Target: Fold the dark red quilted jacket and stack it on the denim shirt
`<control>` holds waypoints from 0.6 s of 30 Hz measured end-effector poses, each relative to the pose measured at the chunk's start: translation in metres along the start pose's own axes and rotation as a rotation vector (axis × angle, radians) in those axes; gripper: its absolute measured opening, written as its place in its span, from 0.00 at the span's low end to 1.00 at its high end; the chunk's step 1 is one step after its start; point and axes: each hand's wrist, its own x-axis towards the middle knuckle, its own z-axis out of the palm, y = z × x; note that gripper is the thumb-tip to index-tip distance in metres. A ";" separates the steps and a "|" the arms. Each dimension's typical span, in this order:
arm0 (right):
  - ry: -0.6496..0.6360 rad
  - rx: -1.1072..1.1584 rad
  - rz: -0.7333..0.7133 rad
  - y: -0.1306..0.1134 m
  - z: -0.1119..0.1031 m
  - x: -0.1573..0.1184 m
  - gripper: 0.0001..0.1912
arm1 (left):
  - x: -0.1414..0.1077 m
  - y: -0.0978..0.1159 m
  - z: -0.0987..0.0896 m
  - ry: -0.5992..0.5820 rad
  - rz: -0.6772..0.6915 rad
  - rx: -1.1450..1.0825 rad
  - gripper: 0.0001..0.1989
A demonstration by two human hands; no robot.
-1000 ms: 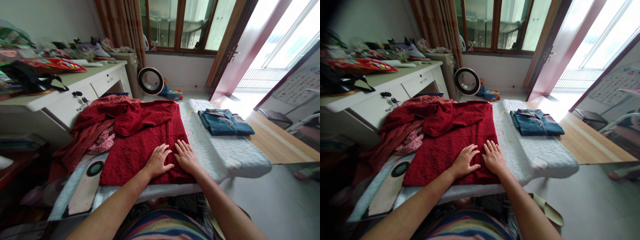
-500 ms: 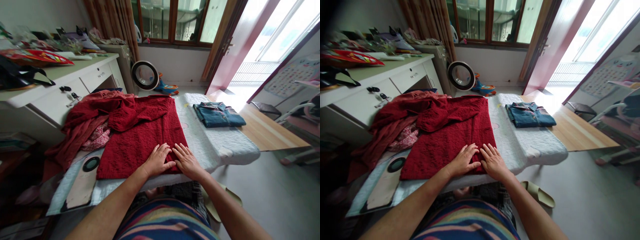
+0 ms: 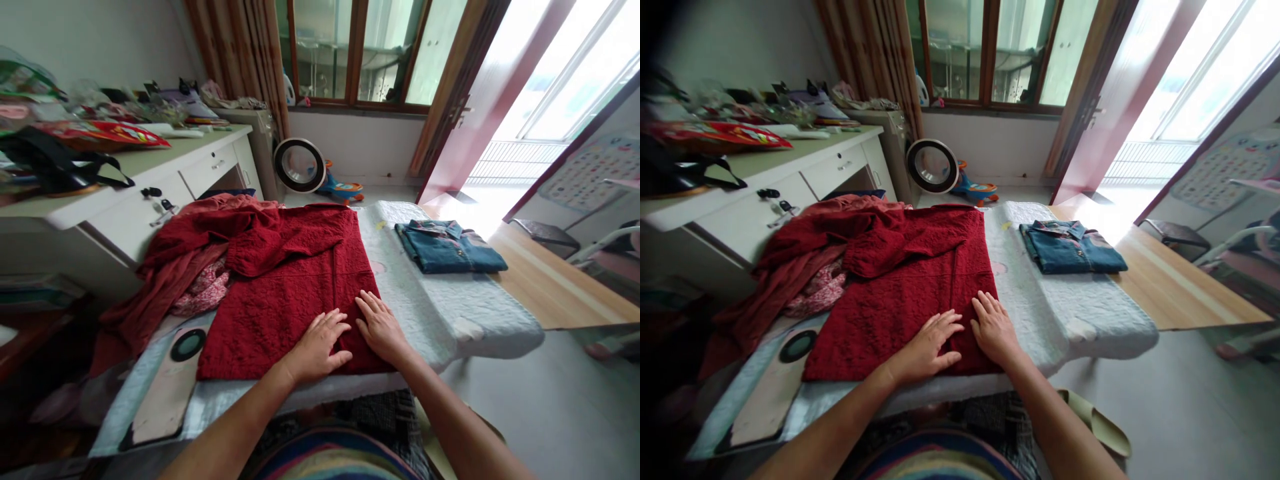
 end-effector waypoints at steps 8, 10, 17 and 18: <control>-0.057 -0.019 0.031 -0.003 -0.043 0.058 0.14 | 0.004 -0.071 -0.077 0.426 -0.367 0.047 0.16; 0.059 -0.006 0.044 -0.005 -0.036 0.078 0.16 | 0.003 -0.099 -0.095 0.620 -0.507 0.189 0.18; 0.065 -0.080 -0.008 -0.010 0.018 0.097 0.27 | -0.005 -0.163 -0.141 0.733 -0.792 0.421 0.20; 0.058 -0.089 -0.012 -0.010 0.021 0.096 0.26 | -0.005 -0.169 -0.145 0.676 -0.800 0.386 0.19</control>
